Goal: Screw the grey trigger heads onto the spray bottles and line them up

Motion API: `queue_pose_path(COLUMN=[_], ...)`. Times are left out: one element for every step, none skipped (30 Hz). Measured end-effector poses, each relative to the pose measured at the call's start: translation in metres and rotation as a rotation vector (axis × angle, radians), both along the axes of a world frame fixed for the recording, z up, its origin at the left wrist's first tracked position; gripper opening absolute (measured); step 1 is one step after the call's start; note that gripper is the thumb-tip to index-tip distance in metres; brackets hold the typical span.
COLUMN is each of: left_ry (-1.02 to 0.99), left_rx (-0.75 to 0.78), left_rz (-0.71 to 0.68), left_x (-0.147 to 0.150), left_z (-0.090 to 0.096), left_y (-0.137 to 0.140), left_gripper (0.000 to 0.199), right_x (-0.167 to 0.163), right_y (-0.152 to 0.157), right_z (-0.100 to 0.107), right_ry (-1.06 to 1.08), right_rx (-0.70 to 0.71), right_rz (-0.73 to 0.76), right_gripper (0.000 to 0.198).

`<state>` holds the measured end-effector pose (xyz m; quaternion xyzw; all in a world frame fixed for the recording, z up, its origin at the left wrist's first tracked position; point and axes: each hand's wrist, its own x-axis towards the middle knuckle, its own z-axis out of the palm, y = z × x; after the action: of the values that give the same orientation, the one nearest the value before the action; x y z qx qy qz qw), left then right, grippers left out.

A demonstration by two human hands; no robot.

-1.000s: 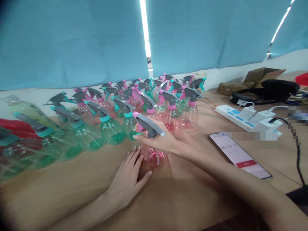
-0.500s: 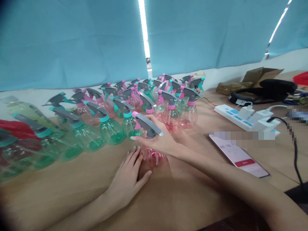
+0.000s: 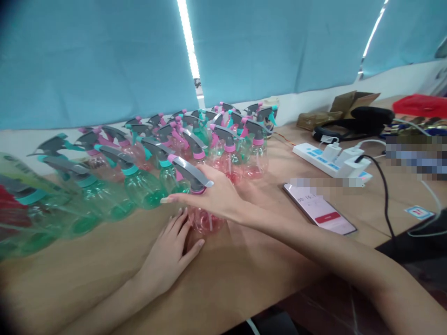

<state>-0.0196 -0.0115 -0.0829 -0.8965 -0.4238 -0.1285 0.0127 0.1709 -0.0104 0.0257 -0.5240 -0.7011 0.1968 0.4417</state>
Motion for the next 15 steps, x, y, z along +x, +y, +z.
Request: queue_pose_path(left_ry=[0.005, 0.01, 0.015, 0.018, 0.02, 0.02, 0.02, 0.02, 0.021, 0.025, 0.028, 0.03, 0.029, 0.024, 0.017], left_rx=[0.0, 0.0, 0.0, 0.0, 0.005, 0.012, 0.021, 0.031, 0.038, 0.042, 0.044, 0.046, 0.047, 0.05, 0.051], left_rz=[0.002, 0.003, 0.002, 0.002, 0.005, 0.011, 0.022, 0.036, 0.05, 0.063, 0.073, 0.076, 0.072, 0.057, 0.036], left_x=[0.0, 0.0, 0.0, 0.0, 0.0, 0.0, 0.0, 0.0, 0.001, 0.002, 0.003, 0.006, 0.011, 0.017, 0.024], left_z=[0.0, 0.0, 0.0, 0.0, 0.0, 0.0, 0.0, -0.001, -0.001, -0.001, -0.001, -0.002, -0.002, -0.002, -0.002], left_y=[0.001, 0.001, 0.002, 0.002, 0.003, 0.004, 0.004, 0.005, 0.005, 0.005, 0.005, 0.005, 0.005, 0.005, 0.005], left_gripper=[0.057, 0.057, 0.057, 0.057, 0.057, 0.057, 0.058, 0.059, 0.06, 0.061, 0.06, 0.06, 0.059, 0.057, 0.056], right_x=[0.002, 0.005, 0.009, 0.013, 0.018, 0.023, 0.029, 0.037, 0.045, 0.054, 0.065, 0.076, 0.089, 0.103, 0.117], right_y=[0.001, 0.003, 0.004, 0.004, 0.004, 0.003, 0.002, 0.0, -0.002, -0.005, -0.008, -0.011, -0.014, -0.017, -0.02], right_z=[-0.004, -0.007, -0.01, -0.013, -0.016, -0.018, -0.021, -0.024, -0.027, -0.03, -0.032, -0.034, -0.034, -0.034, -0.032], right_ry=[-0.005, -0.016, -0.03, -0.044, -0.053, -0.055, -0.051, -0.041, -0.03, -0.019, 0.001, 0.024, 0.048, 0.073, 0.102], right_rx=[0.019, 0.031, 0.037, 0.04, 0.046, 0.049, 0.047, 0.04, 0.033, 0.022, 0.017, 0.007, -0.001, -0.019, -0.041], right_rz=[0.039, 0.08, 0.116, 0.151, 0.181, 0.206, 0.223, 0.228, 0.218, 0.198, 0.168, 0.14, 0.1, 0.058, 0.013], right_gripper=[0.043, 0.044, 0.045, 0.047, 0.049, 0.05, 0.049, 0.048, 0.045, 0.042, 0.04, 0.038, 0.036, 0.034, 0.034])
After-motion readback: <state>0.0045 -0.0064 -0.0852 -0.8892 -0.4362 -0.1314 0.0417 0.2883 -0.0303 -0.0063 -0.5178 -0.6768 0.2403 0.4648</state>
